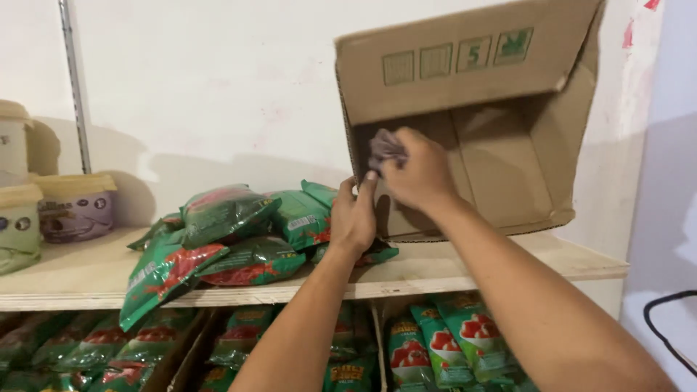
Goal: Clean the grocery store shelves with a cloth and organize tubs and sauce packets.
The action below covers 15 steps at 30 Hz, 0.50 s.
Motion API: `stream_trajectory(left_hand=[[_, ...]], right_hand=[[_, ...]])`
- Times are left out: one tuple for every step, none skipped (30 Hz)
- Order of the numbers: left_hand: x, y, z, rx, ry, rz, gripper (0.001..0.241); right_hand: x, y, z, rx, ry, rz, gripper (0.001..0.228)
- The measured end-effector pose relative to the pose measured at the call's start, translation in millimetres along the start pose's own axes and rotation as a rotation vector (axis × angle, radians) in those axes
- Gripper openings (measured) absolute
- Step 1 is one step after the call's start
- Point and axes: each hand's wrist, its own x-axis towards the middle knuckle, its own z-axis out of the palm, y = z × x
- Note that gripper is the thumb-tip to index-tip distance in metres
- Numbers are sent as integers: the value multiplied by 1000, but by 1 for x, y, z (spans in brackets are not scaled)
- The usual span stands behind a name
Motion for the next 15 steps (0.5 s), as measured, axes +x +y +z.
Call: stream_trajectory(left_hand=[[8, -8, 2, -3, 7, 3, 77], [15, -16, 4, 54, 13, -1, 79], [23, -24, 9, 105, 16, -8, 81], [25, -4, 3, 98, 19, -9, 81], [25, 16, -1, -99, -123, -250, 74], [25, 37, -5, -296, -272, -486, 69], [34, 39, -2, -302, -276, -488, 69], [44, 41, 1, -409, -439, -578, 68], [53, 41, 2, -515, -596, -667, 70], [47, 47, 1, -519, -594, -672, 70], [44, 55, 1, -482, -570, -689, 67], [40, 63, 1, -445, -547, -706, 64], [36, 64, 0, -439, -555, -704, 64], [32, 65, 0, -446, -511, -724, 60], [30, 67, 1, -451, -476, -741, 57]], right_hand=[[-1, 1, -9, 1, -2, -7, 18], [-1, 3, -17, 58, 39, 32, 18], [-2, 6, -27, 108, 78, 73, 20], [-5, 0, -37, 103, 73, 68, 20], [-11, -6, -49, 81, 123, 33, 21], [-17, -12, -62, 60, 172, -3, 21], [-25, -13, -65, 53, 170, -2, 21], [-33, -15, -68, -92, 188, -210, 26], [-42, -17, -69, -230, 197, -419, 31], [-45, -11, -68, -229, 190, -418, 31], [-48, -4, -68, -322, 106, -516, 33], [-51, 2, -69, -414, 19, -612, 36], [-51, 15, -71, -419, 25, -606, 36], [-51, 29, -74, -439, 12, -581, 32], [-51, 44, -79, -466, 3, -551, 28]])
